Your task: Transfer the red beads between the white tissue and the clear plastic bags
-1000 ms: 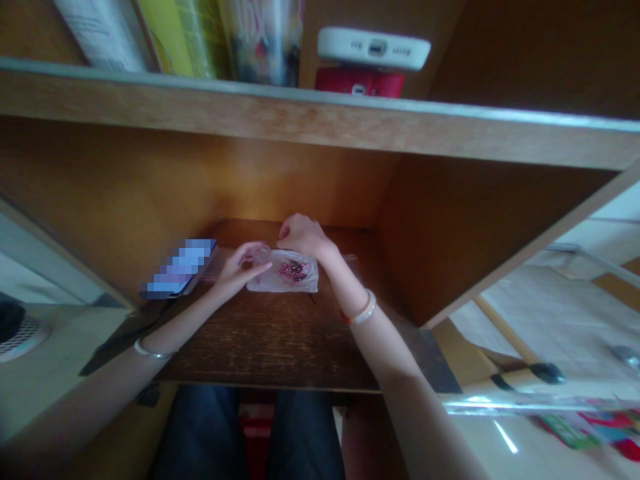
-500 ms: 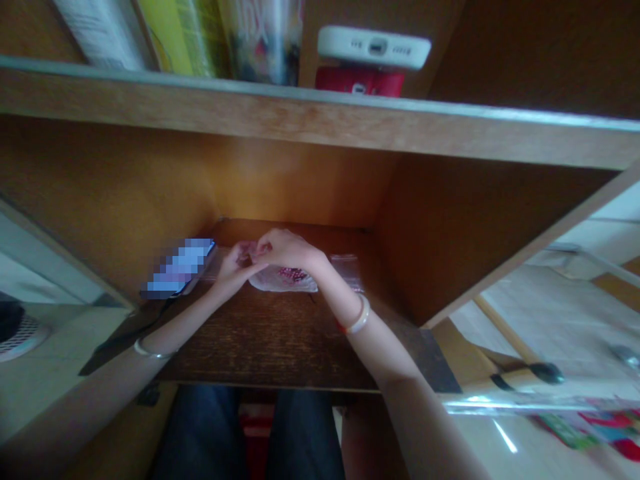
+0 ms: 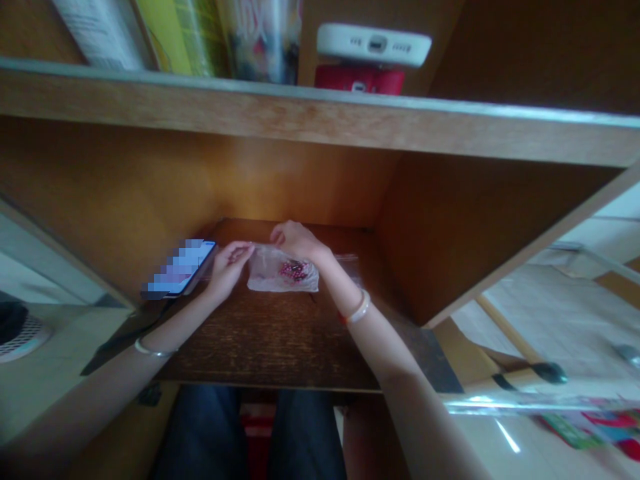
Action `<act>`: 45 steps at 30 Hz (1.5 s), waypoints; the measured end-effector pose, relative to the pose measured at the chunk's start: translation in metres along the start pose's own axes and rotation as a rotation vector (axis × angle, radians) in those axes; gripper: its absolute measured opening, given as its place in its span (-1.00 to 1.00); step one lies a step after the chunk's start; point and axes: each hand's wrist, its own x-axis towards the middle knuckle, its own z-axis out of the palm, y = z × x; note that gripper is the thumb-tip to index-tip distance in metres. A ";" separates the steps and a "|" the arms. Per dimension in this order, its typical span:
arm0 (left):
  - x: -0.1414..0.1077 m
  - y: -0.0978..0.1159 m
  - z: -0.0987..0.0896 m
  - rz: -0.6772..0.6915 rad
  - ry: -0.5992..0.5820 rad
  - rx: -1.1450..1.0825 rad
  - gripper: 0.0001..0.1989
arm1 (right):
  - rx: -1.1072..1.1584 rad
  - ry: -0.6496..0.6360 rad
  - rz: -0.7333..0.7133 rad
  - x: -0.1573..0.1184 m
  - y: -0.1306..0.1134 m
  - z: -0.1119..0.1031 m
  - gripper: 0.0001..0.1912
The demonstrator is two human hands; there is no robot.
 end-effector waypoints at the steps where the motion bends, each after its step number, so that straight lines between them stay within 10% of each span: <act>1: 0.000 0.000 0.000 -0.006 0.005 -0.005 -0.74 | 0.008 0.004 -0.004 0.001 0.002 0.000 -0.77; 45: -0.001 0.004 -0.001 -0.009 0.050 0.028 -0.69 | -0.011 -0.056 -0.182 0.008 0.011 0.011 -0.87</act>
